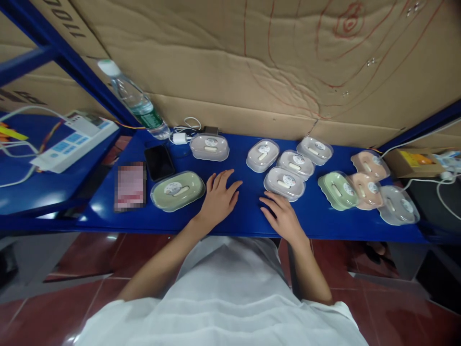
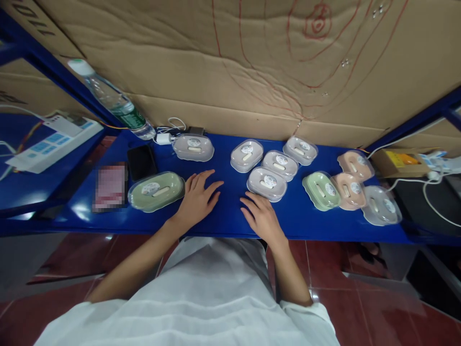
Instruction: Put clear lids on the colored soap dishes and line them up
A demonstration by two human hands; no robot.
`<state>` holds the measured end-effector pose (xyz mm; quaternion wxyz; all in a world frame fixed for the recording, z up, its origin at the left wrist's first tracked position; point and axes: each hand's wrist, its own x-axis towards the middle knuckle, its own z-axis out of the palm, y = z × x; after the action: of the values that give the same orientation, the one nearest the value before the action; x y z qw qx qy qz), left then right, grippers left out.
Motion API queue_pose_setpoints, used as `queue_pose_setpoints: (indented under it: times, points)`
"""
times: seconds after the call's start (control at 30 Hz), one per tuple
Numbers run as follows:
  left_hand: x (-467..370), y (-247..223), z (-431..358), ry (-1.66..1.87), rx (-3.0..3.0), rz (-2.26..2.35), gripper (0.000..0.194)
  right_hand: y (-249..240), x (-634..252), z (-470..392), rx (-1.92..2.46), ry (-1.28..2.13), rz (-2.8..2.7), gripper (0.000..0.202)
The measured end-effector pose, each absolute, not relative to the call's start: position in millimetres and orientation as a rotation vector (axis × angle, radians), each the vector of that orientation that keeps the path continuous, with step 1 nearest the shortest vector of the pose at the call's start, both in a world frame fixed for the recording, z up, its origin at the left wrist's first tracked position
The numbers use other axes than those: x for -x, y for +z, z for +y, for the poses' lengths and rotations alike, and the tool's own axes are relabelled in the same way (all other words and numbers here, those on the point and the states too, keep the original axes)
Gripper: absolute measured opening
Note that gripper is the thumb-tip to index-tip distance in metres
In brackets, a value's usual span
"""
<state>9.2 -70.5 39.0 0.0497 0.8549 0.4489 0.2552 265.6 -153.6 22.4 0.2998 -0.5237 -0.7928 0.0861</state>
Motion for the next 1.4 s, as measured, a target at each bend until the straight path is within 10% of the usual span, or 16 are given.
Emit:
queue_pose_setpoints:
  times: [0.23,0.6,1.07,1.4]
  points:
    - [4.7,61.3,-85.3,0.907,-2.608,1.517,0.035,20.9,-268.1,-159.6,1.561,-0.225,-1.652,0.039]
    - [110.8,69.7,-119.5,0.649,-2.528,1.846,0.052,27.9,-265.8,-149.5,1.581,-0.117,-1.906,0.041]
    - [62.7,94.6,27.4,0.219,-2.801,1.095,0.051,89.3,-278.1,-37.7,1.273,0.343,-2.603,0.052]
    - [68.0,71.0,39.0,0.677,-2.822,1.124,0.043,66.3,-279.7,-34.1,1.205,0.045,-2.442,0.044]
